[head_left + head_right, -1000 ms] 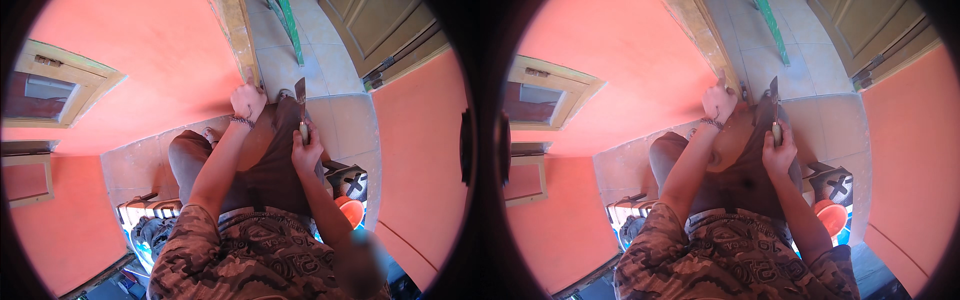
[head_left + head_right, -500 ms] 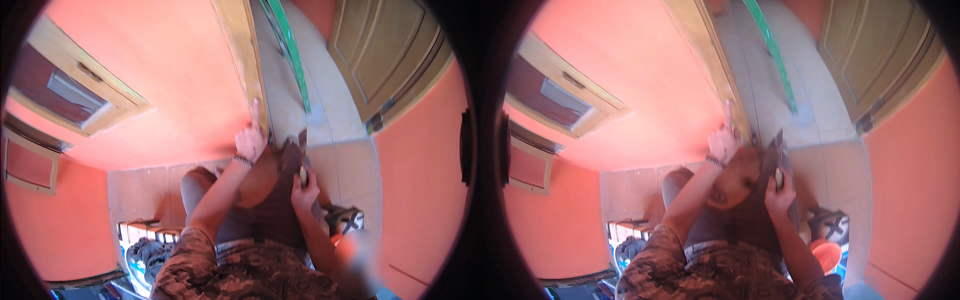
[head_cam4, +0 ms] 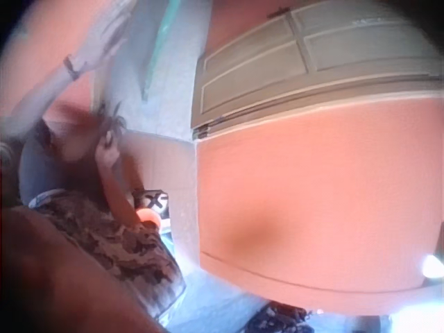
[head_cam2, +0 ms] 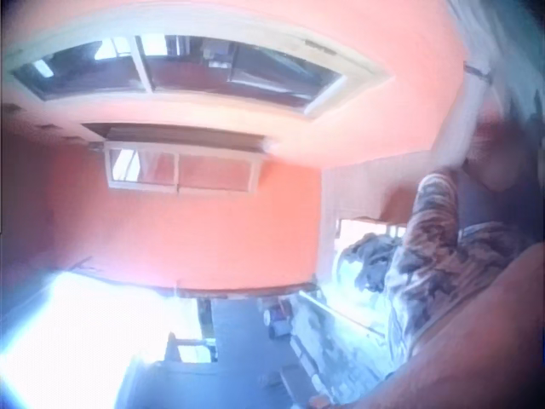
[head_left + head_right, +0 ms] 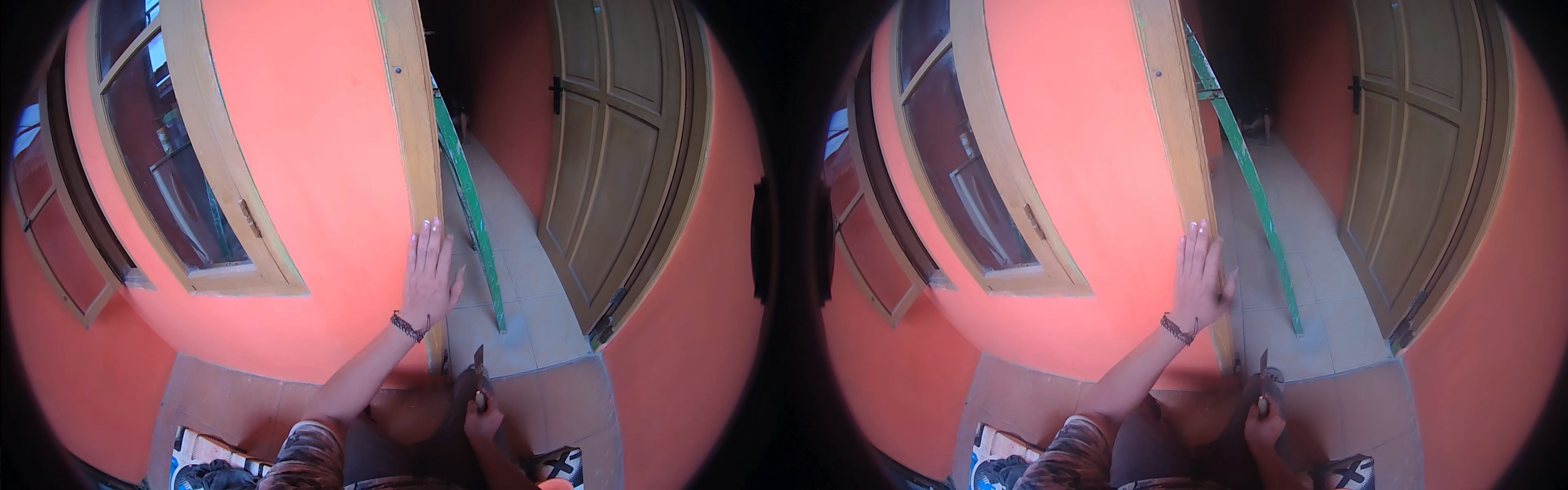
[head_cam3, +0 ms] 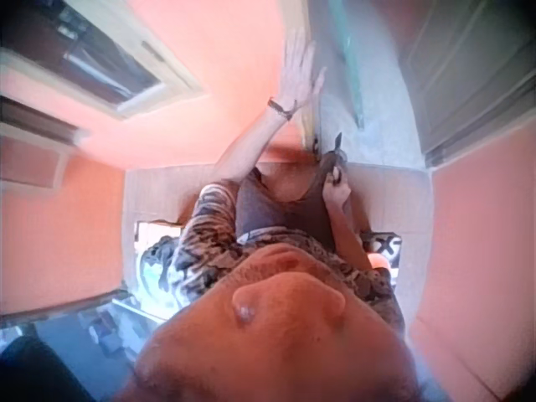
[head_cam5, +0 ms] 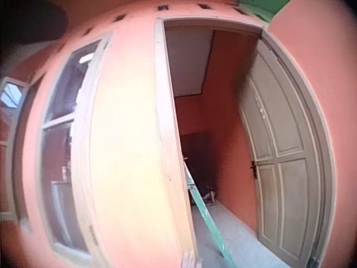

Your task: The person sits on the floor and uses a pair of pliers and a putty knife to scrape and pry at the bottom edge of a wooden door frame. They repeatedly apply pressure and scrape along the same section of the frame near the floor.

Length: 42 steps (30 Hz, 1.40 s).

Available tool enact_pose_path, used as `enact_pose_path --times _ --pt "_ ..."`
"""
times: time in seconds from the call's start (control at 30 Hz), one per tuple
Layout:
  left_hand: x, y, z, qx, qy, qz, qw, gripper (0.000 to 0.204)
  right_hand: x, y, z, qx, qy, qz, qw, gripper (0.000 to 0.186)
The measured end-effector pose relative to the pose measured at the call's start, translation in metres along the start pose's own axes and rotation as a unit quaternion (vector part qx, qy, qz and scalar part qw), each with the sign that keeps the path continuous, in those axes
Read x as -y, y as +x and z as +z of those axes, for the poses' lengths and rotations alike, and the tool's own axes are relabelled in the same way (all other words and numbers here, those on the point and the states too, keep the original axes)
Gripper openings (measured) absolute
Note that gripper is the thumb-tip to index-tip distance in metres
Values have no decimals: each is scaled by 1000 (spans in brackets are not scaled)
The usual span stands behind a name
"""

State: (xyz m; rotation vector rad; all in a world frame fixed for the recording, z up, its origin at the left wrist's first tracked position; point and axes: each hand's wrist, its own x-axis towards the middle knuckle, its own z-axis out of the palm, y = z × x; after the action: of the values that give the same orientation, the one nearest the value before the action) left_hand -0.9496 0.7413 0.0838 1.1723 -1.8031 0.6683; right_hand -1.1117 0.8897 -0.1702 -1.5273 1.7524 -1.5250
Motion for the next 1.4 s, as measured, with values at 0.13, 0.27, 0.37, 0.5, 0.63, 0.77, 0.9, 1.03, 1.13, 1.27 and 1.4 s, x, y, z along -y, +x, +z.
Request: enact_pose_path --times 0.13,0.27,0.37,0.5,0.63,0.77,0.9,1.03,1.13,1.27,1.4 --pt "25 39 -9 49 48 29 997 70 9 1 6 13 25 -13 1000 36" --pt "35 -21 -20 89 0 19 996 62 0 -2 17 53 31 -22 998 36" --pt "34 -104 -58 140 -80 -98 982 29 2 -10 21 112 46 -47 992 32" --pt "17 -215 -144 122 -141 -339 922 17 13 -27 31 180 113 -80 974 32" --pt "-8 -302 -236 127 -120 -527 832 36 129 -92 51 458 163 -80 870 35" --pt "-37 -352 -298 31 -6 -601 799 36 173 -152 96 628 262 -143 719 43" --pt "-61 -451 -341 144 118 -648 739 20 191 -187 117 733 151 -41 662 38" --pt "-89 -503 -370 267 132 -561 772 36 191 -199 120 748 95 120 645 34" --pt "-95 -513 -383 159 202 -572 779 41 191 -204 121 733 88 143 659 33" --pt "-96 -515 -421 251 91 -619 739 51 204 -225 134 765 40 24 642 34" --pt "-105 -528 -419 375 51 -494 782 53 205 -272 164 797 59 -128 587 36"
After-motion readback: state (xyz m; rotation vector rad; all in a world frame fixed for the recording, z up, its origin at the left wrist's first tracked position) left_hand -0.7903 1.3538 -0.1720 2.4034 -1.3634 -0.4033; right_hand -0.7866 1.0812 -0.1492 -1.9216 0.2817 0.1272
